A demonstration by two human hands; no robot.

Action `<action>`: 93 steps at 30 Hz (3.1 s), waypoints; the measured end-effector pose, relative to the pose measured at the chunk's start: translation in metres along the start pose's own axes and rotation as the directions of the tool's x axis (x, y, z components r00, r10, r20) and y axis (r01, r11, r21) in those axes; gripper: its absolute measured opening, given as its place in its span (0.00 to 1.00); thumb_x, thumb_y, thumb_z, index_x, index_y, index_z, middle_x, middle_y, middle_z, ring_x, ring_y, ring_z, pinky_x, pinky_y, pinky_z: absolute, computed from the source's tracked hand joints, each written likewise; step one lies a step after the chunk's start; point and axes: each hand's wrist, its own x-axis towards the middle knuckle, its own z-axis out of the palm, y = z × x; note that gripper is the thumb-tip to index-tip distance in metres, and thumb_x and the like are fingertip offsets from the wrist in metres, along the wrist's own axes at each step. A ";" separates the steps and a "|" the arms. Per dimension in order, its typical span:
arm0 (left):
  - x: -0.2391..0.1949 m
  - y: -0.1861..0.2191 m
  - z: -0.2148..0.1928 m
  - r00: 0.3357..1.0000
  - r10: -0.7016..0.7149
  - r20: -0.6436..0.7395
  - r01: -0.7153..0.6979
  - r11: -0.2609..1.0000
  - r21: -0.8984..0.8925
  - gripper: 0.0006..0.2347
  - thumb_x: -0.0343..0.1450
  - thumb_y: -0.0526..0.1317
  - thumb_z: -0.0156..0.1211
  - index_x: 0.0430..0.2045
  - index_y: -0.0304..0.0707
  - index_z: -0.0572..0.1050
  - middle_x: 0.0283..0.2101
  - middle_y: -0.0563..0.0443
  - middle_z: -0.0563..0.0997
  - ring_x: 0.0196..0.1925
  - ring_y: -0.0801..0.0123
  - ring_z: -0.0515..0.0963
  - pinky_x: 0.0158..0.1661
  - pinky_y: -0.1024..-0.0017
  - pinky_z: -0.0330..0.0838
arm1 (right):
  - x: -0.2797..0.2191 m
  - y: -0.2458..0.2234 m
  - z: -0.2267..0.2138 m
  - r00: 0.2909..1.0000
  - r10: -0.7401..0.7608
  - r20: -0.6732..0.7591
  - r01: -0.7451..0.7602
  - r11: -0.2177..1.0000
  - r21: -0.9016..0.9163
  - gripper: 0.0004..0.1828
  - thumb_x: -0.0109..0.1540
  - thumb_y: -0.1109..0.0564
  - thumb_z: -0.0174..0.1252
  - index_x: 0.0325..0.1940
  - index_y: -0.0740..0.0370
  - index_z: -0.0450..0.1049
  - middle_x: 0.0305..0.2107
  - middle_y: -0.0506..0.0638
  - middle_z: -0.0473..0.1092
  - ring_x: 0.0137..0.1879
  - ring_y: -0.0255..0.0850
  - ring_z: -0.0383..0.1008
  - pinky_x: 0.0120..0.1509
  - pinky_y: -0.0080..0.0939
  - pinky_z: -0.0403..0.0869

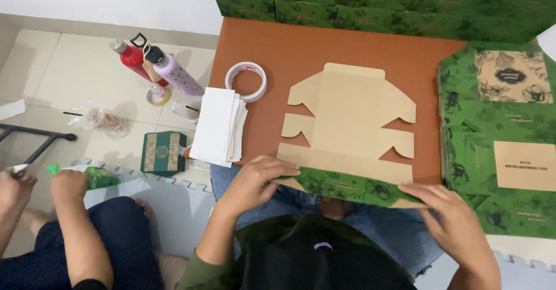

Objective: Folding a flat cardboard template into a finished box and adding a paper insert.

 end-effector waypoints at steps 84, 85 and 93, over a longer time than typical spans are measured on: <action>0.077 -0.048 0.110 0.972 -0.138 -0.191 0.231 0.711 0.664 0.23 0.77 0.56 0.41 0.67 0.57 0.63 0.69 0.33 0.63 0.74 0.38 0.55 0.67 0.35 0.38 | 0.099 -0.053 0.063 0.921 -0.228 -0.315 0.154 0.958 -0.242 0.29 0.69 0.50 0.49 0.69 0.73 0.64 0.59 0.72 0.68 0.68 0.58 0.67 0.72 0.52 0.65; 0.078 -0.050 0.112 0.973 -0.132 -0.192 0.227 0.711 0.665 0.23 0.77 0.56 0.41 0.67 0.57 0.63 0.69 0.33 0.63 0.74 0.38 0.55 0.67 0.35 0.38 | 0.085 -0.054 0.063 0.919 -0.228 -0.321 0.153 0.958 -0.243 0.29 0.69 0.50 0.49 0.69 0.73 0.64 0.59 0.72 0.68 0.68 0.58 0.67 0.72 0.52 0.65; 0.127 -0.031 0.113 0.951 0.269 0.150 -0.305 0.747 0.590 0.11 0.70 0.40 0.50 0.44 0.44 0.73 0.67 0.43 0.65 0.72 0.47 0.57 0.67 0.40 0.50 | 0.071 -0.033 0.060 0.783 -0.094 -0.614 -0.018 0.985 -0.173 0.17 0.61 0.48 0.65 0.48 0.61 0.78 0.36 0.52 0.66 0.42 0.48 0.70 0.44 0.46 0.72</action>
